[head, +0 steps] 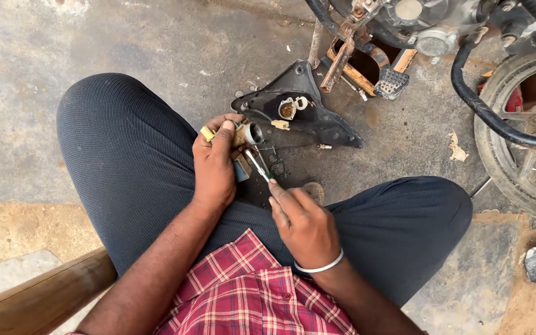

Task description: Cleaning and inspecting a motorcycle carburetor using a thin wire and a screwdriver.

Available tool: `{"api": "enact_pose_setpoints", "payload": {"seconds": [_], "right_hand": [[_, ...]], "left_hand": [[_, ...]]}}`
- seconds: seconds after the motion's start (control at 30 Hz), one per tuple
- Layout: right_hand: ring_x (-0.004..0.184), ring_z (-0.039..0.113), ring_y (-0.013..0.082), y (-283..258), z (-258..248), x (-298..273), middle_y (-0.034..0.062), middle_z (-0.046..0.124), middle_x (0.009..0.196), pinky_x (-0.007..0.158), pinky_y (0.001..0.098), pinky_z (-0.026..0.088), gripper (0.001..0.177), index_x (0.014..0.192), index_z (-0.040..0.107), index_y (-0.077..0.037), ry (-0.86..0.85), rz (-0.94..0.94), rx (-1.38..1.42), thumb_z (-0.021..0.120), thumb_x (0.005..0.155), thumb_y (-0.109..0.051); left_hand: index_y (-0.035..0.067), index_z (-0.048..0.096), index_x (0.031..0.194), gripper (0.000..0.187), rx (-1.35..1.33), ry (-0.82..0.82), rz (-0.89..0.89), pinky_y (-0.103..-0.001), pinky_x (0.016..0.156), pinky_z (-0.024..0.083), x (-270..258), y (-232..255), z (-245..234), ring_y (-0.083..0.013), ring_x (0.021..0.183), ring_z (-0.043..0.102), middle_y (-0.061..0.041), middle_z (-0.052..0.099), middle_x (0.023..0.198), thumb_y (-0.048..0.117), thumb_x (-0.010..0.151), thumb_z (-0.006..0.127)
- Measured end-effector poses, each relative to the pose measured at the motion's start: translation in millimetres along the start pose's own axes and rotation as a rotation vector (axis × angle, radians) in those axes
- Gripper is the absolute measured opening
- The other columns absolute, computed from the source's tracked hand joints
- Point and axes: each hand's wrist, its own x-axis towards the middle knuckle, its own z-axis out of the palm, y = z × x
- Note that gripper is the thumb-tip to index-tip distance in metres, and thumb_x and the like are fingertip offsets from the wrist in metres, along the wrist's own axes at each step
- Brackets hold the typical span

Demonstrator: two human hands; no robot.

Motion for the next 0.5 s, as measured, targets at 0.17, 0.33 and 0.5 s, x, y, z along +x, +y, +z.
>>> {"api": "enact_pose_setpoints", "payload": {"seconds": [0.17, 0.33, 0.5], "right_hand": [[0.072, 0.072, 0.0294, 5.0, -41.1, 4.2, 0.0148, 0.072, 0.09, 0.063, 0.0392, 0.06, 0.031, 0.121, 0.072, -0.005, -0.035, -0.099, 0.026, 0.07, 0.093, -0.015], [0.069, 0.072, 0.0303, -3.1, -62.3, 10.9, 0.0122, 0.074, 0.084, 0.059, 0.0428, 0.056, 0.029, 0.116, 0.078, -0.011, -0.231, 0.049, -0.026, 0.074, 0.089, -0.019], [0.067, 0.075, 0.0238, 5.3, -46.5, -1.9, 0.0103, 0.073, 0.088, 0.056, 0.0336, 0.06, 0.029, 0.121, 0.073, -0.007, -0.089, 0.025, 0.112, 0.07, 0.094, -0.017]], "left_hand": [[-0.003, 0.067, 0.116, 0.023, 0.091, -0.013, 0.011, -0.027, 0.074, 0.056, -7.4, -1.3, 0.3, -0.0116, 0.08, 0.065, -0.007, 0.07, 0.094, 0.015, 0.109, 0.054], [-0.002, 0.066, 0.114, 0.023, 0.03, -0.016, -0.004, -0.029, 0.069, 0.058, -2.3, 9.8, 13.3, -0.013, 0.076, 0.067, -0.009, 0.071, 0.092, 0.015, 0.107, 0.052], [-0.004, 0.065, 0.116, 0.023, -0.04, -0.017, -0.012, -0.029, 0.078, 0.059, -3.1, 5.5, 3.3, -0.0127, 0.082, 0.068, -0.01, 0.072, 0.097, 0.013, 0.107, 0.052]]}}
